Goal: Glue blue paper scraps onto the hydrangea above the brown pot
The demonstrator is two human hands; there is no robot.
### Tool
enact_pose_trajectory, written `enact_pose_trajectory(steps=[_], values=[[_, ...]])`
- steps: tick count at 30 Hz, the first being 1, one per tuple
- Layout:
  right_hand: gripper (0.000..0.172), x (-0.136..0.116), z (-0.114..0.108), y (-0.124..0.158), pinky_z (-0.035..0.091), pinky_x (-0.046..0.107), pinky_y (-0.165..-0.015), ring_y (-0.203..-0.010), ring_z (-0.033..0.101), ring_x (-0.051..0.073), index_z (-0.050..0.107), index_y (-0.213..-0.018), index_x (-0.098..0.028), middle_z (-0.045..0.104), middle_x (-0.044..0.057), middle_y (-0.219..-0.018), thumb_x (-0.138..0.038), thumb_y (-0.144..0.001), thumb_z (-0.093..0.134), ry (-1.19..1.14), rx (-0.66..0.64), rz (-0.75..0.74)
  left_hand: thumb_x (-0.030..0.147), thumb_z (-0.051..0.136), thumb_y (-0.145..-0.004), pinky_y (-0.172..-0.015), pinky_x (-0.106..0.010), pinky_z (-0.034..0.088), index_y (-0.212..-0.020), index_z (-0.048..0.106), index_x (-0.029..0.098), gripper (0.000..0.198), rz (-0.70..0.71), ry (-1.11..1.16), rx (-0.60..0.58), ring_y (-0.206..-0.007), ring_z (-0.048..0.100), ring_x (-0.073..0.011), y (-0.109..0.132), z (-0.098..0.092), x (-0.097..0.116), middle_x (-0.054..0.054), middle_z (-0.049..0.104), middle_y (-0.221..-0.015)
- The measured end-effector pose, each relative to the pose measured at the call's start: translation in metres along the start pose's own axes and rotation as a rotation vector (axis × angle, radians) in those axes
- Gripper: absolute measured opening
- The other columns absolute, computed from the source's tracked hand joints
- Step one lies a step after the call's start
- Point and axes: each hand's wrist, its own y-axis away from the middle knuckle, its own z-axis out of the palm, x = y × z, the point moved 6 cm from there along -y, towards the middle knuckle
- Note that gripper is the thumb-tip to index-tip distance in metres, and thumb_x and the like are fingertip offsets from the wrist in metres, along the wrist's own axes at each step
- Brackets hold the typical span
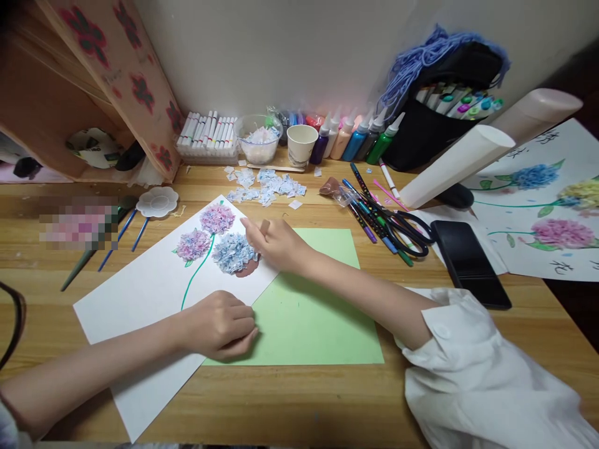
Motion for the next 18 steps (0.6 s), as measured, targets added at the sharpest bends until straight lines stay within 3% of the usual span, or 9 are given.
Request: enact_pose_trajectory(steps=[5,14,18], values=[[0.053,-0.001,-0.001,-0.009,0.031,0.026,-0.056,-0.048,0.038,0.009,0.041,-0.05,-0.019,0.04,-0.004,-0.046,-0.045,-0.096,0.033,-0.036,-0.002,0.11,0.019,0.042,-0.084,-0.041,-0.028,0.029,-0.053,0.048,0.019,0.032,-0.009,0.006,-0.009,-0.04,0.046,-0.0107,0.003,0.001,-0.001,0.001,0.053,-0.048],[0.055,0.011,-0.017,0.021,0.028,0.026,-0.049,-0.043,0.033,0.009,0.041,-0.051,-0.019,0.035,-0.005,-0.047,-0.052,-0.094,0.033,-0.271,0.187,0.157,0.019,0.043,-0.083,-0.043,-0.028,0.028,-0.053,0.048,0.018,0.03,-0.035,0.036,-0.01,-0.04,0.045,-0.0106,0.005,0.004,-0.001,0.0,0.054,-0.049],[0.049,0.018,-0.026,0.022,0.032,0.025,-0.052,-0.049,0.039,0.01,0.045,-0.059,-0.02,0.04,-0.004,-0.053,-0.051,-0.095,0.034,-0.25,0.257,0.135,0.018,0.042,-0.084,-0.042,-0.028,0.025,-0.052,0.044,0.019,0.032,-0.059,0.076,0.107,-0.039,0.04,-0.0097,0.003,-0.015,-0.004,0.001,0.05,-0.047]])
